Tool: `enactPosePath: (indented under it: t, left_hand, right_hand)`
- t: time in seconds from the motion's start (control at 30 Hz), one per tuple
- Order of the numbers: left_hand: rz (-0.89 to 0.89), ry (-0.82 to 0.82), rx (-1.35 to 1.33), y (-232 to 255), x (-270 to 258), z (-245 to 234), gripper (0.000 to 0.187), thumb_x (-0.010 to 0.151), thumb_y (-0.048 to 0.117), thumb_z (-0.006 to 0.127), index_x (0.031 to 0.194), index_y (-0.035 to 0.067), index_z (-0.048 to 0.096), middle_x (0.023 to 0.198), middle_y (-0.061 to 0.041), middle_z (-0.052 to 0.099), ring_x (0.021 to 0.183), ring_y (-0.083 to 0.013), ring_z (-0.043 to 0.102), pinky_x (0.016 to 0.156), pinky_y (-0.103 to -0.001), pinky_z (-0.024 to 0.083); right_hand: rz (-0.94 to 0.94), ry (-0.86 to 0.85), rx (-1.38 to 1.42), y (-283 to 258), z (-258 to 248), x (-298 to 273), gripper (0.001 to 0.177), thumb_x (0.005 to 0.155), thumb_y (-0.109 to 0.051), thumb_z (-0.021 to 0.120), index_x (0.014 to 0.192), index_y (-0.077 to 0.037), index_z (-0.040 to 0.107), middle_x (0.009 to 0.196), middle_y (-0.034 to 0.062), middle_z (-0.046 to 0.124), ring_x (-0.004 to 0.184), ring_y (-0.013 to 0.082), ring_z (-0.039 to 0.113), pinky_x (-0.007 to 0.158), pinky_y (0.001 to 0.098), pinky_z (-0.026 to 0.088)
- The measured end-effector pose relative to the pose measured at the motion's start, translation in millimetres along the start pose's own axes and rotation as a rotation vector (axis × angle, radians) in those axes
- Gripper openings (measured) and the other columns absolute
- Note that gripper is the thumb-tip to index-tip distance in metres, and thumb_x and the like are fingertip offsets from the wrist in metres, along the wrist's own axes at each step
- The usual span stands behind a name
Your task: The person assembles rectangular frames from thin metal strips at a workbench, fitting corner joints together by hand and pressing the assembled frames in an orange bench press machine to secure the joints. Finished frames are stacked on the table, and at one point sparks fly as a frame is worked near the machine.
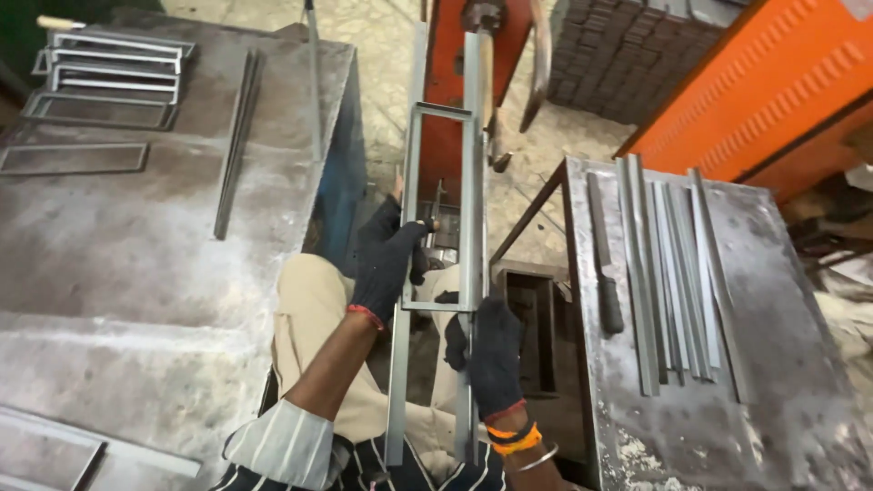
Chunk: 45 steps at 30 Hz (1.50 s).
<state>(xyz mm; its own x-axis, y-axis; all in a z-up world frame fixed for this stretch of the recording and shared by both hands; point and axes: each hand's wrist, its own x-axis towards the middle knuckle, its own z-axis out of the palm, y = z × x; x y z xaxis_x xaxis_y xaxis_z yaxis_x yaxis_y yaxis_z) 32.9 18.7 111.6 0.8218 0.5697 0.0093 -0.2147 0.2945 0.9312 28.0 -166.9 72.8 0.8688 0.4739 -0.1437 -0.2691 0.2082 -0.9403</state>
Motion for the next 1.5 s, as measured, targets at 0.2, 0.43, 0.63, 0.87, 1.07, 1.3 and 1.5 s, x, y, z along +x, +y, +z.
enactPosePath:
  t: [0.2,0.43,0.63,0.87,1.07,1.3,1.5]
  left_hand:
    - [-0.033,-0.131,-0.062,0.5,5.3,35.9,0.063,0.088,0.005,0.064,0.149,0.014,0.054,0.077,-0.006,0.074,0.04,-0.0096,0.052,0.035,-0.026,0.04]
    - [-0.036,-0.118,0.037,-2.7,38.2,46.0,0.064,0.086,0.002,0.068,0.149,0.01,0.058,0.077,-0.005,0.073,0.04,-0.0091,0.051,0.036,-0.026,0.039]
    - [-0.085,-0.113,0.028,-0.5,46.2,42.8,0.062,0.088,0.003,0.064,0.148,0.011,0.057,0.077,-0.005,0.072,0.04,-0.0085,0.051,0.037,-0.026,0.039]
    - [-0.073,-0.134,-0.046,-15.2,52.1,36.4,0.07,0.092,0.003,0.059,0.159,0.017,0.044,0.086,-0.006,0.074,0.048,-0.0078,0.055,0.04,-0.026,0.043]
    - [-0.092,-0.131,-0.051,-11.9,48.9,36.3,0.069,0.092,0.005,0.059,0.158,0.016,0.043,0.093,-0.008,0.075,0.047,-0.0094,0.055,0.041,-0.026,0.044]
    - [-0.092,-0.227,0.073,-18.5,88.7,38.7,0.023,0.094,0.008,0.075,0.107,-0.005,0.062,0.074,-0.01,0.063,0.051,-0.016,0.06,0.044,-0.032,0.048]
    - [-0.079,-0.191,0.128,-37.0,110.8,36.1,0.018,0.092,0.014,0.067,0.101,-0.002,0.067,0.061,-0.011,0.061,0.042,-0.017,0.057,0.04,-0.032,0.045]
  right_hand:
    - [-0.016,0.135,-0.018,-24.2,-6.9,-17.8,0.075,0.099,-0.064,0.042,0.107,0.003,0.074,0.057,0.0021,0.053,0.042,0.0115,0.046,0.04,0.0266,0.036]
    - [-0.018,0.178,-0.032,-36.9,-8.9,12.0,0.07,0.098,-0.064,0.043,0.1,0.002,0.068,0.057,0.0033,0.053,0.043,0.0128,0.049,0.04,0.0271,0.039]
    - [0.009,0.178,0.015,-18.6,-14.6,26.1,0.061,0.102,-0.059,0.047,0.091,0.0,0.058,0.059,0.0046,0.055,0.044,0.014,0.051,0.04,0.028,0.04]
    - [0.006,0.229,0.02,-17.1,-7.2,27.9,0.051,0.104,-0.047,0.045,0.097,-0.003,0.069,0.056,0.0034,0.053,0.04,0.0117,0.044,0.037,0.0273,0.034]
    - [-0.021,0.235,-0.035,-3.2,-20.5,31.6,0.049,0.104,-0.046,0.047,0.095,-0.002,0.067,0.057,0.0042,0.056,0.042,0.0126,0.049,0.038,0.0285,0.039]
    - [-0.154,0.168,-0.105,-54.6,-2.6,78.5,0.054,0.106,-0.054,0.043,0.087,-0.007,0.063,0.057,0.0026,0.054,0.044,0.0119,0.05,0.041,0.0271,0.042]
    - [-0.167,0.214,-0.099,-57.9,-0.8,97.5,0.048,0.105,-0.051,0.05,0.09,-0.007,0.059,0.062,0.0018,0.054,0.049,0.0124,0.053,0.043,0.0284,0.041]
